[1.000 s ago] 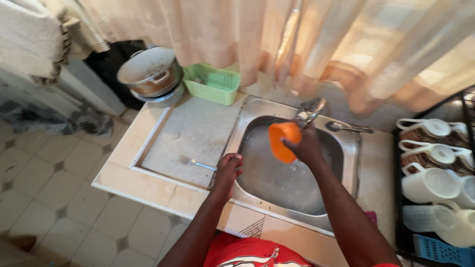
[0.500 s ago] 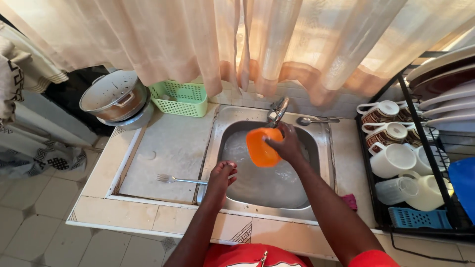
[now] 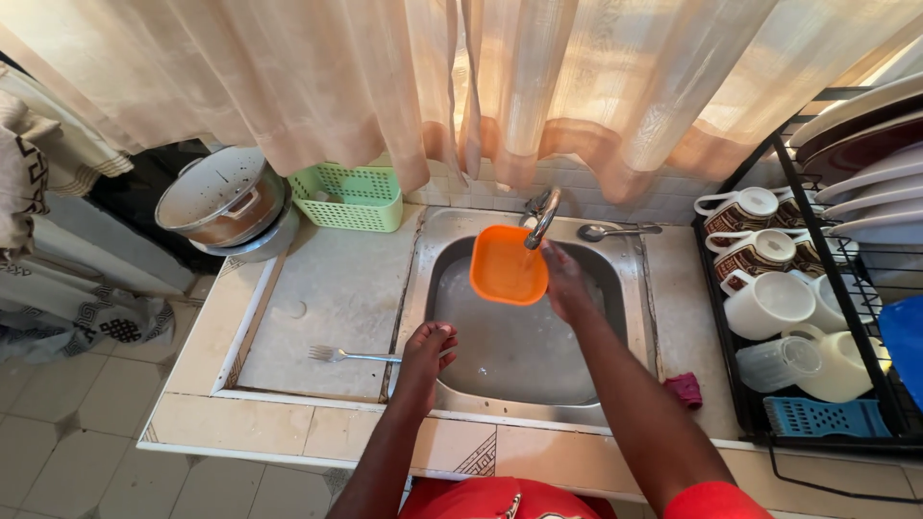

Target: Rinsing various bowls and pots under a kitchen faucet and placing them in a drying rack

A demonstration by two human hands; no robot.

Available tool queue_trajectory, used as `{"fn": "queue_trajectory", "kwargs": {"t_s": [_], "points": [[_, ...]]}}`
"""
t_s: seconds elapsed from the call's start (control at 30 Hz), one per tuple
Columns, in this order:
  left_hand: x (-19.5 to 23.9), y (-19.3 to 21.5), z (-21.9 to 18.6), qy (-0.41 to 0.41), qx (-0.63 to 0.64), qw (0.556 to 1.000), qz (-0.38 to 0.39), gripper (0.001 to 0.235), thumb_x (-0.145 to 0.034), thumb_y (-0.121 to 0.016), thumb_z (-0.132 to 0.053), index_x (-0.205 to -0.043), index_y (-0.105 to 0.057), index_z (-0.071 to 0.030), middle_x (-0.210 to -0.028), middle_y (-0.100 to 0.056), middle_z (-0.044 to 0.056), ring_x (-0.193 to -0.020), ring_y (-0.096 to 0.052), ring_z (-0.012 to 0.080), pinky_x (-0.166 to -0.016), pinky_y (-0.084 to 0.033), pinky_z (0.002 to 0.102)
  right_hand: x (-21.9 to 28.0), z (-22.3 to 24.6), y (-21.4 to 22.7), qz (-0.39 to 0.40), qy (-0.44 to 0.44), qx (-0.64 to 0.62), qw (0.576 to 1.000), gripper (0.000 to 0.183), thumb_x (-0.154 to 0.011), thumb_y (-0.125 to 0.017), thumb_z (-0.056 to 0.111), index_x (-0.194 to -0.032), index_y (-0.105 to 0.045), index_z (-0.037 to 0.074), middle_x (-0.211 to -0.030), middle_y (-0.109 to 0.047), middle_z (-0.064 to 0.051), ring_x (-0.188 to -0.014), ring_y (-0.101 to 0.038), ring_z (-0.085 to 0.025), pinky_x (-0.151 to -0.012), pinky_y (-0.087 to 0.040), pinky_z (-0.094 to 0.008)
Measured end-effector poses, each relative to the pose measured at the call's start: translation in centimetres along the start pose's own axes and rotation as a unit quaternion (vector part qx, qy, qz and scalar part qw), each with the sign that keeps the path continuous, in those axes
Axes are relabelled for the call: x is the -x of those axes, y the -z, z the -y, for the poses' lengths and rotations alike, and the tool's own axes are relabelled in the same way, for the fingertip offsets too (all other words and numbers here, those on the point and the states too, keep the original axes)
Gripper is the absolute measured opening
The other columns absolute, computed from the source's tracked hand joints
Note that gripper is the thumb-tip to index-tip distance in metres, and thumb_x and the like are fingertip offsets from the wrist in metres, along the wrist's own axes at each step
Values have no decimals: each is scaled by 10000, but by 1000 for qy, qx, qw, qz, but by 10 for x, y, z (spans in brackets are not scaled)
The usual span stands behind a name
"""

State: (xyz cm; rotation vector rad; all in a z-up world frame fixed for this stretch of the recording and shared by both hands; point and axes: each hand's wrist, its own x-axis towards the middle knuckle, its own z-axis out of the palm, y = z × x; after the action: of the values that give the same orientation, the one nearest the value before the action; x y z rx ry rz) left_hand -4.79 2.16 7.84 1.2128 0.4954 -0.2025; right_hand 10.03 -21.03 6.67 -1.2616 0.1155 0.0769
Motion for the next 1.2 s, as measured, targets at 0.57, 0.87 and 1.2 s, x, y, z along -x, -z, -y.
{"fn": "queue_trajectory", "kwargs": {"t_s": [0.57, 0.87, 1.2], "points": [[-11, 1, 6, 22, 7, 1000, -18, 167, -996, -593, -236, -1097, -635, -109, -1072, -658, 37, -1019, -624, 159, -903, -494, 312, -44, -62, 21, 46, 13, -115, 992, 404, -976, -726, 193, -1296, -647, -42, -1204, -677, -268, -1172, -669, -378, -1060, -497, -488], [-10, -17, -5, 18, -8, 1000, -17, 134, -984, -608, -232, -1066, -636, -130, -1050, -659, 31, -1000, -634, 158, -910, -489, 315, -12, -1, 20, -26, -174, 160, 971, 492, -997, -688, 464, -1356, -680, 128, -1288, -677, -240, -1180, -665, -411, -1060, -484, -590], [-14, -42, -25, -31, -17, 997, -61, 101, -954, -583, -198, -965, -660, -133, -956, -712, 25, -956, -662, 144, -859, -510, 317, -29, -22, 15, 121, -152, 27, 980, 341, -1006, -606, 399, -1077, -654, 69, -922, -637, -42, -823, -600, -151, -704, -491, -316]]}}
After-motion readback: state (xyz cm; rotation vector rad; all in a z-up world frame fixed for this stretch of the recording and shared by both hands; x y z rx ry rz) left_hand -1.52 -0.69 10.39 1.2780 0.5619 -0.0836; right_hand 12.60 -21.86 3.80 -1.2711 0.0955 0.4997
